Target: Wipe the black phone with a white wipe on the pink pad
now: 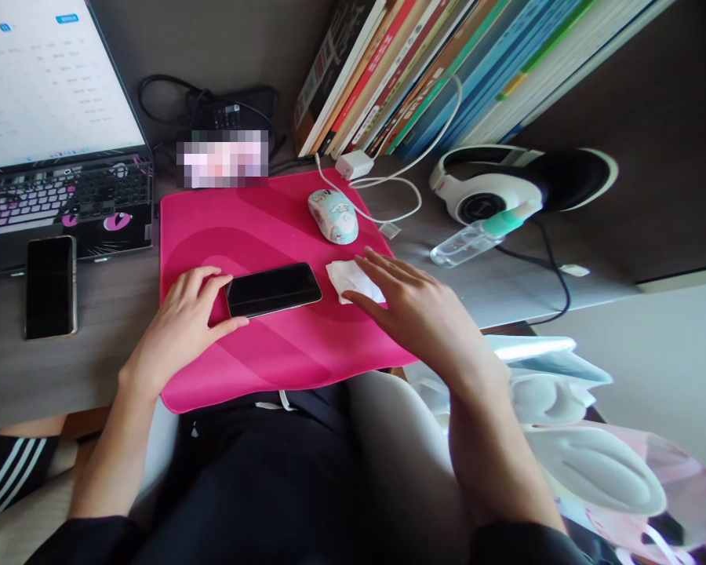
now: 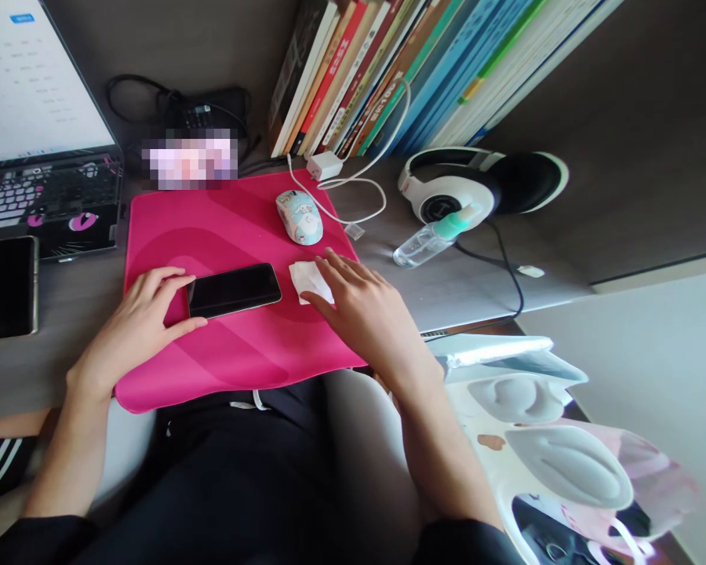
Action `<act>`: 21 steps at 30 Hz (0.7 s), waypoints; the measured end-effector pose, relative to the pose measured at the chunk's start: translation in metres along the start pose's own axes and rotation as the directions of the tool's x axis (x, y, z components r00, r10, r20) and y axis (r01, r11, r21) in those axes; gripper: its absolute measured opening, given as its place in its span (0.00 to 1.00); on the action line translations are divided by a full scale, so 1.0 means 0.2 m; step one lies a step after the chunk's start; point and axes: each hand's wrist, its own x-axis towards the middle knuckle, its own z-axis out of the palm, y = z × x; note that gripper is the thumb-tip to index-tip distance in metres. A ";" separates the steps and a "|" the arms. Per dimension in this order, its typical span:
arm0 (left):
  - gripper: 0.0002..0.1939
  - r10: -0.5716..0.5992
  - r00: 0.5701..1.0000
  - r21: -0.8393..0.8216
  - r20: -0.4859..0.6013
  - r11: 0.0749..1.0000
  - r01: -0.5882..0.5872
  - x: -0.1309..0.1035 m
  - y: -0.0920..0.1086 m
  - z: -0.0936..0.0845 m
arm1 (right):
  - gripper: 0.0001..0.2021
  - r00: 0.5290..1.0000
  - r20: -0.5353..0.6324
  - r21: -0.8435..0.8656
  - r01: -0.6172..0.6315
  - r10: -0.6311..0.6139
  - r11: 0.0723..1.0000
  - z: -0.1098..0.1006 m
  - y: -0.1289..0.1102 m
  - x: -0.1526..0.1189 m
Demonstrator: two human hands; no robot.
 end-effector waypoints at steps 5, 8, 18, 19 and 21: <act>0.37 0.016 1.000 0.016 0.002 1.000 -0.016 0.00 -0.01 0.00 | 0.21 1.000 -0.018 -0.048 0.007 -0.008 0.999 0.02 -0.03 0.01; 0.40 0.027 1.000 0.024 0.009 0.999 -0.028 0.00 -0.01 0.00 | 0.21 0.998 -0.045 -0.055 0.041 -0.044 0.998 0.00 -0.07 0.00; 0.34 0.012 1.000 0.021 0.015 1.000 -0.012 0.01 0.00 -0.01 | 0.17 0.997 -0.071 -0.138 -0.019 0.009 0.990 0.01 -0.13 0.03; 0.34 0.012 1.000 0.018 0.014 1.000 -0.013 0.01 0.00 -0.01 | 0.17 0.994 -0.107 -0.120 -0.030 0.017 0.992 -0.01 -0.14 0.03; 0.34 0.011 1.000 0.013 0.012 1.000 -0.011 0.01 0.00 -0.01 | 0.18 0.988 -0.152 -0.046 0.009 -0.016 0.999 -0.04 -0.17 0.02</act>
